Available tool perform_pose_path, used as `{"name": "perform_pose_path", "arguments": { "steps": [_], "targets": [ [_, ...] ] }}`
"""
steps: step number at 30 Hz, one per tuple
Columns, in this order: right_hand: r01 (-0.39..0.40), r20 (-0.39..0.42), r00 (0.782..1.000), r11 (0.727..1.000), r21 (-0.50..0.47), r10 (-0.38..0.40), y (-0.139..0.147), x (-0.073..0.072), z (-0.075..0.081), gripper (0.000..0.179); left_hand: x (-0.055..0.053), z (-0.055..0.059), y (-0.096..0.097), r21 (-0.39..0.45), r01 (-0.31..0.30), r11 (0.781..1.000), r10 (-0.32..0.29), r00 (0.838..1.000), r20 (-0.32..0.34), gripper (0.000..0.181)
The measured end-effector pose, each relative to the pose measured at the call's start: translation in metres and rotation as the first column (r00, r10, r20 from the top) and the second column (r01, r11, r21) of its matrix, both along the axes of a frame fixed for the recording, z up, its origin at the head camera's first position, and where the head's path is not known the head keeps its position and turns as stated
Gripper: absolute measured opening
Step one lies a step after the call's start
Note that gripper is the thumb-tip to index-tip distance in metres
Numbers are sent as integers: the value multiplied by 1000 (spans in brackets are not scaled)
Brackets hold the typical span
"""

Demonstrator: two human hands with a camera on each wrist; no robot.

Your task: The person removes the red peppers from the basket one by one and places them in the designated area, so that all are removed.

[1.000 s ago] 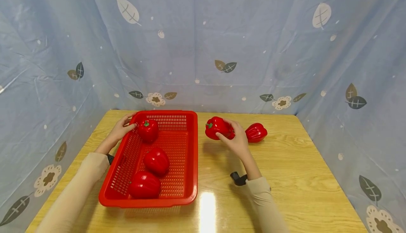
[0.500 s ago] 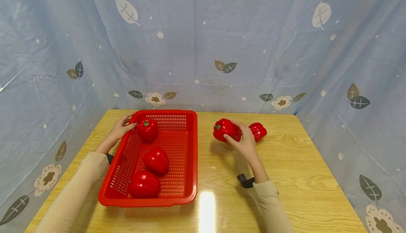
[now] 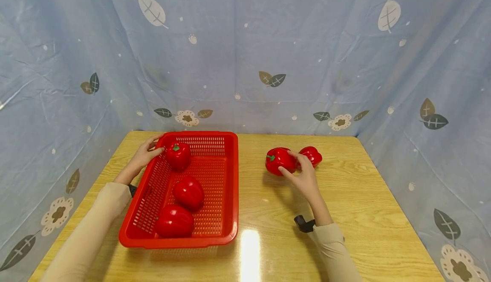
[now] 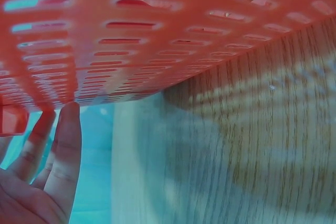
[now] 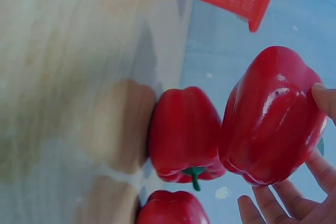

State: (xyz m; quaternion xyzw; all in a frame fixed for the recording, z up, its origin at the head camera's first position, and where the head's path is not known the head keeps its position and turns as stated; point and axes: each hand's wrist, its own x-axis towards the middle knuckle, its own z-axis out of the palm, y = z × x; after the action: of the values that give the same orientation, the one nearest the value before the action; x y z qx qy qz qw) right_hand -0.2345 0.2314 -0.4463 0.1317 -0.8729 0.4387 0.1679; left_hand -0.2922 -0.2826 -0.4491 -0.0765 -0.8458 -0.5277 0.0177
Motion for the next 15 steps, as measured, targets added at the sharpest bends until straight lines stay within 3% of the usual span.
{"name": "perform_pose_path", "arguments": {
  "steps": [15],
  "targets": [
    [64,80,995,998,15,-65,25,11,-10,55,1,1,0,21,22,1000,-21,1000,-13,58]
  ]
}}
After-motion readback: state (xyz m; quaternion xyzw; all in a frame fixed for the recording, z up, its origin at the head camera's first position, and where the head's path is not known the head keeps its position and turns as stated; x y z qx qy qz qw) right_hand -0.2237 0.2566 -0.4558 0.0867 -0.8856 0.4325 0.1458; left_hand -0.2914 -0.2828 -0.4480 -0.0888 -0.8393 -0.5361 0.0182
